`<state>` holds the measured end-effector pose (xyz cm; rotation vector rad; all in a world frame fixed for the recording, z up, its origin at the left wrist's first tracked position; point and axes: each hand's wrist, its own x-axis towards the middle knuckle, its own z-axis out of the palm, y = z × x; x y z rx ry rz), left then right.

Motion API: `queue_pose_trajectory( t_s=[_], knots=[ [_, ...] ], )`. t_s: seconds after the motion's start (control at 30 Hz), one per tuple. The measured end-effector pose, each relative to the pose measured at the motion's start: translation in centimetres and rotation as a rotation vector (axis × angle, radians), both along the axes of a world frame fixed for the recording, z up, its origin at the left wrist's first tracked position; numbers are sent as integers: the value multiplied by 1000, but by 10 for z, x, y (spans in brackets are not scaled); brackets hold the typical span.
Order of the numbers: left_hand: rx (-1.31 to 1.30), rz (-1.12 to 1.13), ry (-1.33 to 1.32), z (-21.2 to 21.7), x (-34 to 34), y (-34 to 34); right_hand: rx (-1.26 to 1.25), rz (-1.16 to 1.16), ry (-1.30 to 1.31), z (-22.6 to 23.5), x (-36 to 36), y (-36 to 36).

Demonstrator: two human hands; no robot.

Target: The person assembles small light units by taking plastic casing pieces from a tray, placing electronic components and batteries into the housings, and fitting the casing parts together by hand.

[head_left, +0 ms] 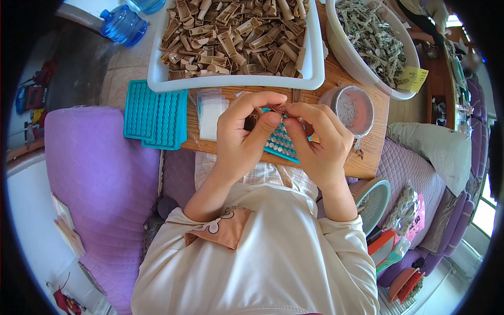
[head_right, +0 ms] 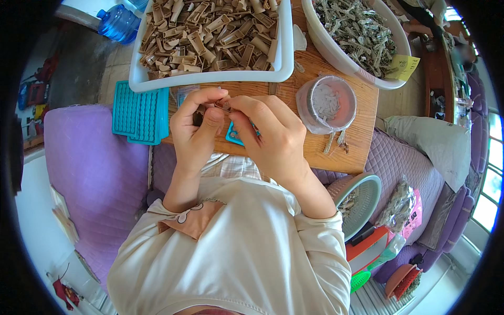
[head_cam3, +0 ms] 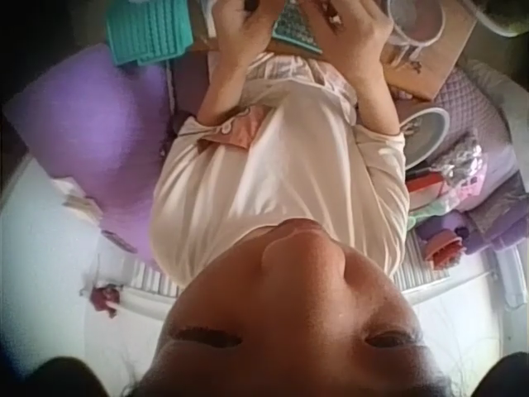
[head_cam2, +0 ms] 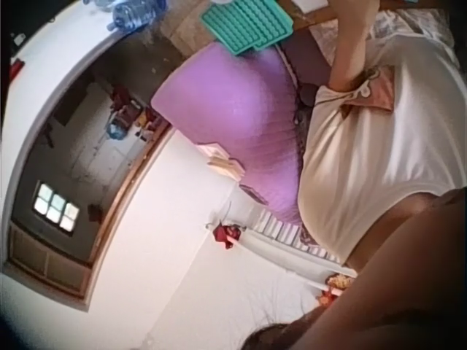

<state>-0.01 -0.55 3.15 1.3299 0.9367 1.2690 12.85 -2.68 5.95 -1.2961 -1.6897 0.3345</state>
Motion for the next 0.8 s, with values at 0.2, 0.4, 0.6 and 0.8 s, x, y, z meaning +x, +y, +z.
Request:
queue_pose_trajectory(
  t_s=[0.2, 0.4, 0.6, 0.8],
  knots=[
    [-166, -102, -121, -4, 0, -3, -48, -35, 36, -2, 2, -3],
    [-270, -291, -770, -15, -3, 3, -188, -83, 162, 0, 5, -10],
    [-359, -111, -568, -5, 6, -4, -139, -35, 305, -7, -4, -13],
    [-379, -246, -515, -3, 3, -6, -185, -90, 318, -6, -10, -15]
  ],
)
